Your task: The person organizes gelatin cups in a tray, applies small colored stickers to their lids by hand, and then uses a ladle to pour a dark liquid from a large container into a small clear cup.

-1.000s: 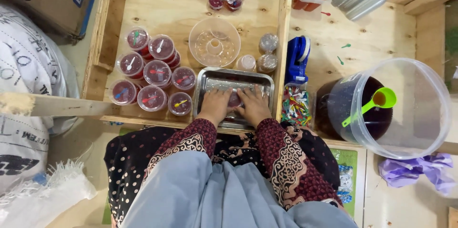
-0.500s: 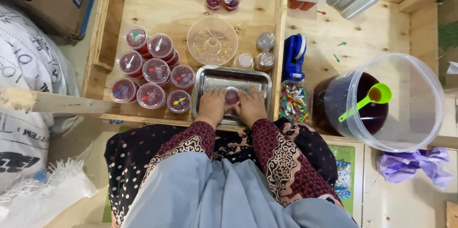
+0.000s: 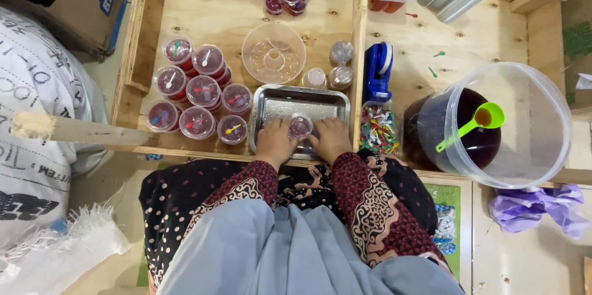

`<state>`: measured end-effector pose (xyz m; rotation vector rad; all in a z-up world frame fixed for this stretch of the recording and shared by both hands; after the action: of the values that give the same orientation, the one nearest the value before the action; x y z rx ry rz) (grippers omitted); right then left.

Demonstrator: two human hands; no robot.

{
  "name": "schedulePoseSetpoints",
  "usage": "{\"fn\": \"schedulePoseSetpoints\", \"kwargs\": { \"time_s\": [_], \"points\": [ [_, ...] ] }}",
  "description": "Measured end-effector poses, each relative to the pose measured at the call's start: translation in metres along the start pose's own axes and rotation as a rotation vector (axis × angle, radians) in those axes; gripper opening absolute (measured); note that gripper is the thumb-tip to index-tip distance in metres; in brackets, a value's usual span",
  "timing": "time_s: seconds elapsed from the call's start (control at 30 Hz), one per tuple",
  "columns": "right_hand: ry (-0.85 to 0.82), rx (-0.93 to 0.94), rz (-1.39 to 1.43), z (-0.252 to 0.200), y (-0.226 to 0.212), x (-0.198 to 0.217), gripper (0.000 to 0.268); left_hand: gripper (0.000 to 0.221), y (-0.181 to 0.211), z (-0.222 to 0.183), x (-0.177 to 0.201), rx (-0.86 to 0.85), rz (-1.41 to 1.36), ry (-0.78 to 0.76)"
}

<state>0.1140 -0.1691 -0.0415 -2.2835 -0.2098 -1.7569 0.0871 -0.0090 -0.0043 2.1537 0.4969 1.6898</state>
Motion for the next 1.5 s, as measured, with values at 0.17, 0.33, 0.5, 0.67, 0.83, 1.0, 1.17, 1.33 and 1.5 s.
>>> {"fn": "schedulePoseSetpoints", "kwargs": {
  "time_s": [0.17,0.33,0.5,0.67,0.83,1.0,1.17,1.33,1.5],
  "points": [
    [-0.054,0.086,0.058,0.002,-0.011,0.012,0.065,0.072,0.006,-0.006,0.006,0.075,0.010,-0.137],
    [-0.171,0.080,0.106,0.008,-0.011,0.009,0.069,0.074,0.006,-0.003,0.005,0.111,0.029,-0.198],
    [-0.271,0.122,0.039,0.014,-0.017,0.019,0.068,0.077,-0.005,0.003,-0.009,0.123,-0.001,-0.228],
    [-0.293,0.157,-0.009,0.013,-0.023,0.031,0.069,0.076,-0.005,0.005,-0.009,0.114,0.014,-0.217],
    [-0.295,0.177,-0.014,0.018,-0.026,0.034,0.073,0.076,-0.009,0.013,-0.015,0.075,0.045,-0.210],
    [-0.321,0.163,-0.006,0.014,-0.029,0.037,0.070,0.076,-0.012,0.015,-0.021,0.061,0.051,-0.190],
    [-0.310,0.116,0.019,0.009,-0.028,0.035,0.070,0.075,-0.010,0.011,-0.015,0.055,0.057,-0.171],
    [-0.272,0.062,-0.002,0.001,-0.026,0.030,0.069,0.072,-0.014,0.010,-0.022,0.020,0.082,-0.102],
    [-0.239,0.081,-0.082,-0.003,-0.033,0.034,0.066,0.064,-0.010,0.011,-0.017,-0.042,0.153,0.031]
  ]
}}
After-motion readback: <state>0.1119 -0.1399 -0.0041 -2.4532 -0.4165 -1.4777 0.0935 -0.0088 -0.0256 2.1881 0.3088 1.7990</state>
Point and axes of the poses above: each hand's wrist, its own z-axis towards the middle knuckle, its own x-axis out of the back of the hand, y = z × x, the point moved 9 cm from there along z, towards the middle knuckle, and after that the axes turned 5 degrees about -z, right-handed, at the moved point
